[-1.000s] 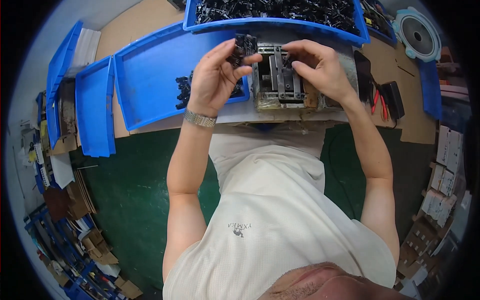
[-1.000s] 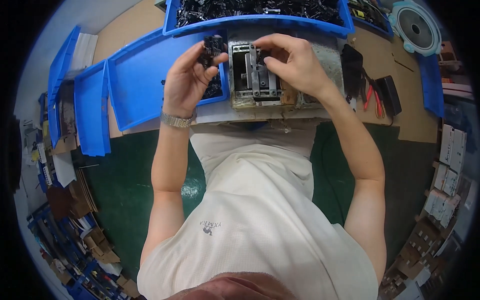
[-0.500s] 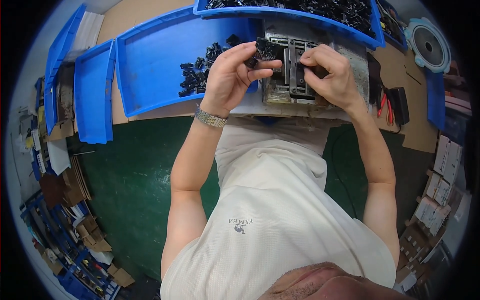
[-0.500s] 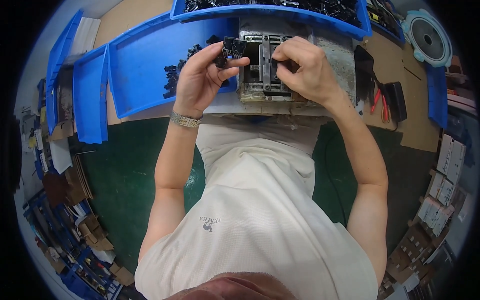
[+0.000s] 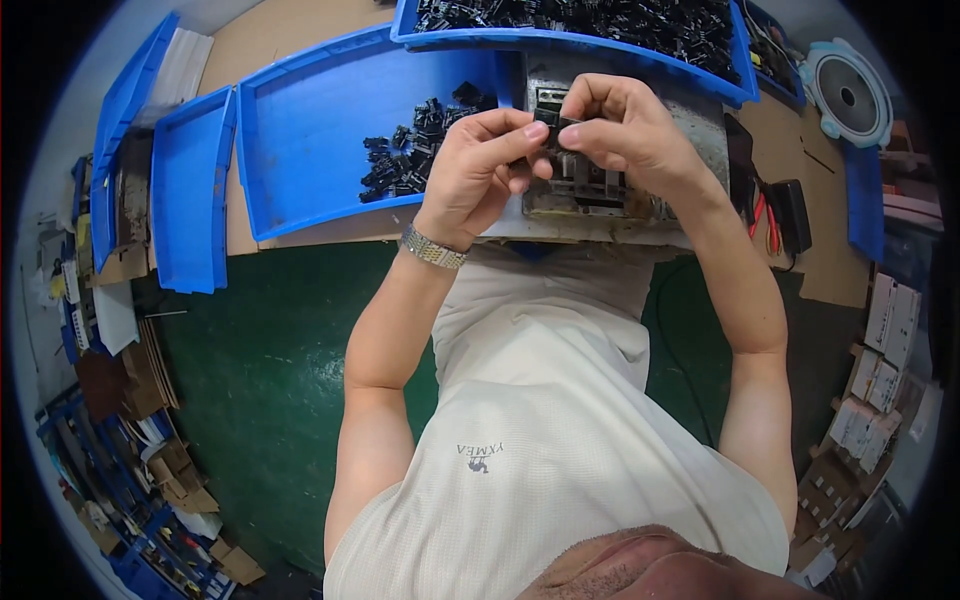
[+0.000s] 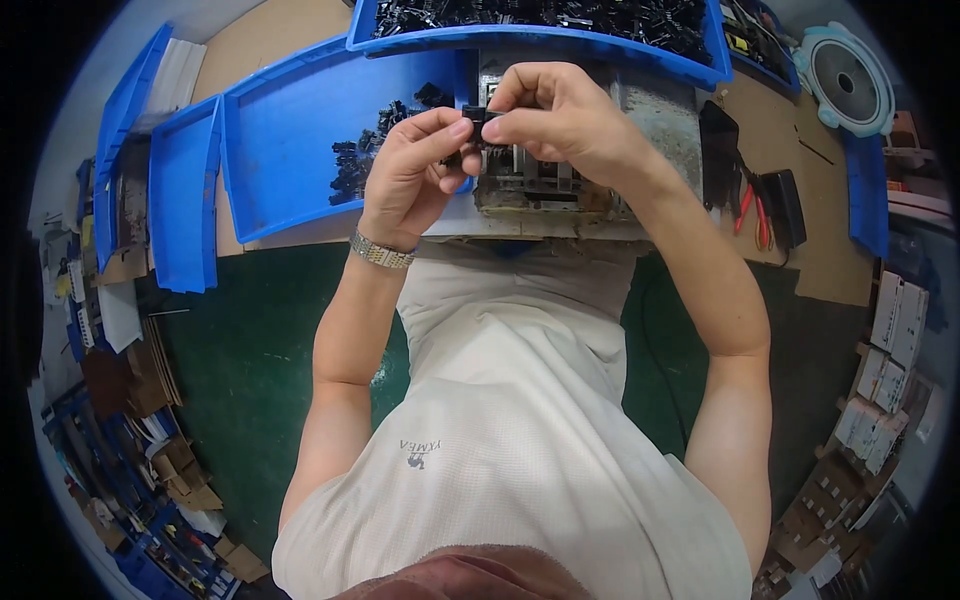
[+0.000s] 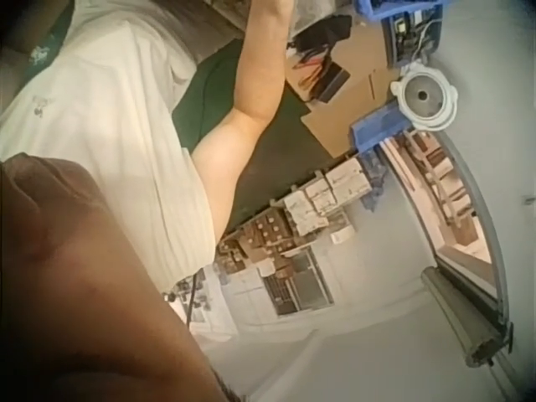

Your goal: Processing and assembling small black plastic components using a manual assembly machine at an industrial workstation.

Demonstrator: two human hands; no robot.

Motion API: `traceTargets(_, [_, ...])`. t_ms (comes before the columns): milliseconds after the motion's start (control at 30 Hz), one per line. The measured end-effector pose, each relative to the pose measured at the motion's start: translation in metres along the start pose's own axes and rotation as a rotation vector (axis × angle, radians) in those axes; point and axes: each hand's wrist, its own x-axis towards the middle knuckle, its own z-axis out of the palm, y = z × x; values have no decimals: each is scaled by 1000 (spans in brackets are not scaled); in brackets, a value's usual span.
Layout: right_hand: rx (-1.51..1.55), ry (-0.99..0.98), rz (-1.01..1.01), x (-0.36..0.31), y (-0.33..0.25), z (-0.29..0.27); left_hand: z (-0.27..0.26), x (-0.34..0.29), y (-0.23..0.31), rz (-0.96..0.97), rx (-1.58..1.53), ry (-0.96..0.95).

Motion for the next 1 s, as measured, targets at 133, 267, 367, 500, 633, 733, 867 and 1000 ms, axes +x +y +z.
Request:
traceTargets(133, [202, 14, -64, -9, 8, -11, 5, -6, 4, -60, -158, -91])
traceTargets(267, [15, 166, -154, -21, 10, -27, -6, -3, -6, 64, 67, 9])
traceTargets(367, [-181, 193, -136, -23, 12, -36, -11, 2, -7, 107, 300, 75])
traceTargets(500, [-277, 244, -149, -29, 16, -36, -3, 7, -14, 210, 563, 106])
traceTargets(633, [-374, 235, -94, -30, 17, -36, 0, 12, -16, 189, 301, 72])
traceTargets(733, [-771, 344, -427, -25, 26, -29, 2, 16, -10, 88, 114, 64])
traceTargets(867, [-899, 408, -507, -26, 29, -21, -3, 21, -14, 122, 257, 35])
traceTargets(1000, [-1011, 367, -584, -28, 29, -16, 6, 25, -18, 143, 198, 115])
